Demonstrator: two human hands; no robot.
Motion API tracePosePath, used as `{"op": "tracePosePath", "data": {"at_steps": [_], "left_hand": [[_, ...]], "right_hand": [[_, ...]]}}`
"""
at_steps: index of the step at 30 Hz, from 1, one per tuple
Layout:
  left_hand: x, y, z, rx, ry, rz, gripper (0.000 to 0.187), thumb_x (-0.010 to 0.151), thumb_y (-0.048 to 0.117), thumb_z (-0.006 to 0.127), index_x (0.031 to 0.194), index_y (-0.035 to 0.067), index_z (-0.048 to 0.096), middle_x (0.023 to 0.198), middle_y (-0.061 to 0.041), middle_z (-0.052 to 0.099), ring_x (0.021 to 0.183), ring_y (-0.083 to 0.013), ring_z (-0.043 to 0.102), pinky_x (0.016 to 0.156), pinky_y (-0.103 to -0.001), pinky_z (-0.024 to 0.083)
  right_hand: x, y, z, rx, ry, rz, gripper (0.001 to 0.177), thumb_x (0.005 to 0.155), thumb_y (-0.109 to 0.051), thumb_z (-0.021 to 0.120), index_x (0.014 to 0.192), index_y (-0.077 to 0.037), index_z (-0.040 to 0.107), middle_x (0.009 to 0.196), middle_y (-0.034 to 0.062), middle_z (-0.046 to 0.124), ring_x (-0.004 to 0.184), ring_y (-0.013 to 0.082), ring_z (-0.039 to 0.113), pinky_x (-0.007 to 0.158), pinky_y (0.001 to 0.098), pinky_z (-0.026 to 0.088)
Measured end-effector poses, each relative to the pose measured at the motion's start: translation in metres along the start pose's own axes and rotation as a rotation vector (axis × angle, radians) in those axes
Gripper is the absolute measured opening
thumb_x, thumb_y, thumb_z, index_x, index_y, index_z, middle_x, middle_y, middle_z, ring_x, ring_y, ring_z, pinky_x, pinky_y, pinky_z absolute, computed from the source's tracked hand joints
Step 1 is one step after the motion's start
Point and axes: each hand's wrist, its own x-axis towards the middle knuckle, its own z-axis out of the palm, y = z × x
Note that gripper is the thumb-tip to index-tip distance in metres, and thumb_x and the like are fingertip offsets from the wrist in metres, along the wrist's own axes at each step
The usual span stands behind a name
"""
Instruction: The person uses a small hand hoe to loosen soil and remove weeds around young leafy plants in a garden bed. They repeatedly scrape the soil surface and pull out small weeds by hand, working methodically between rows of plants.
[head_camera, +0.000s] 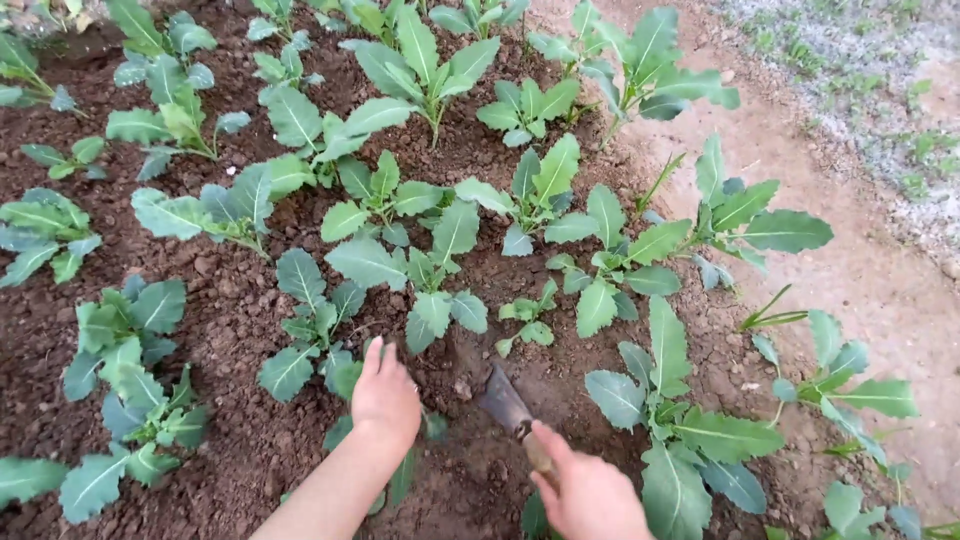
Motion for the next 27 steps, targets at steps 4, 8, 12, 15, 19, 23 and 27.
{"op": "tracePosePath", "data": {"at_steps": [4,8,12,15,19,23,27], "left_hand": [[-0.006,0.001,0.001,-0.21,-0.039,0.013,0.051,0.108,0.037,0.044,0.155,0.018,0.039,0.163,-0.01,0.033,0.158,-0.0374,0.009,0.128,-0.061,-0.006],[0.019,0.004,0.02,-0.354,0.094,0.001,0.052,0.106,0.024,0.038,0.156,0.012,0.037,0.159,-0.011,0.039,0.156,-0.0341,0.017,0.129,-0.059,0.0],[0.021,0.007,0.016,-0.4,0.111,0.021,0.052,0.104,0.019,0.041,0.156,0.012,0.038,0.159,-0.012,0.039,0.154,-0.0328,0.023,0.129,-0.06,0.0],[0.046,0.017,0.003,-0.519,0.248,0.028,0.027,0.104,0.012,0.047,0.125,0.011,0.064,0.12,-0.009,0.067,0.114,-0.0222,0.062,0.11,-0.045,0.042],[0.09,0.035,-0.013,-0.78,0.4,0.092,0.047,0.093,0.001,0.049,0.14,0.005,0.051,0.14,-0.011,0.049,0.122,-0.0331,0.053,0.096,-0.05,0.051],[0.084,0.007,-0.059,-0.56,0.3,-0.101,0.048,0.105,0.006,0.042,0.152,0.009,0.037,0.133,-0.007,0.043,0.064,-0.0129,0.061,0.056,-0.031,0.054],[0.077,-0.032,-0.056,-0.545,0.25,-0.248,0.084,0.101,0.004,0.055,0.167,0.008,0.004,0.152,-0.006,0.037,0.054,-0.0095,0.054,0.051,-0.024,0.051]], "right_hand": [[0.003,0.005,0.009,0.524,-0.038,0.145,0.06,0.091,-0.036,0.064,0.147,-0.043,0.043,0.107,-0.0024,0.078,0.064,0.022,0.056,0.06,0.0337,0.049],[0.015,0.016,0.002,0.122,0.103,-0.036,0.062,0.087,-0.053,0.065,0.144,-0.058,0.04,0.096,0.0,0.078,0.089,0.0282,0.074,0.079,0.0377,0.058],[0.008,-0.006,-0.02,-0.129,-0.04,0.06,0.064,0.094,-0.058,0.055,0.149,-0.06,0.024,0.099,-0.0032,0.071,0.09,0.0233,0.069,0.08,0.0355,0.057],[0.045,-0.014,0.003,-0.09,0.061,-0.084,0.066,0.096,-0.036,0.061,0.153,-0.037,0.027,0.098,0.0049,0.073,0.082,0.0222,0.076,0.077,0.0426,0.066],[0.034,-0.014,-0.016,0.51,0.016,0.088,0.057,0.091,-0.034,0.069,0.145,-0.037,0.048,0.099,0.0032,0.078,0.064,0.019,0.064,0.071,0.031,0.058],[0.021,0.006,-0.02,0.108,0.171,-0.009,0.067,0.086,-0.052,0.066,0.146,-0.059,0.038,0.103,-0.0016,0.077,0.097,0.0249,0.075,0.088,0.0375,0.059],[0.016,-0.016,-0.042,-0.096,0.203,-0.003,0.072,0.088,-0.054,0.061,0.149,-0.06,0.025,0.103,-0.0088,0.07,0.089,0.03,0.07,0.079,0.0463,0.059]]}}
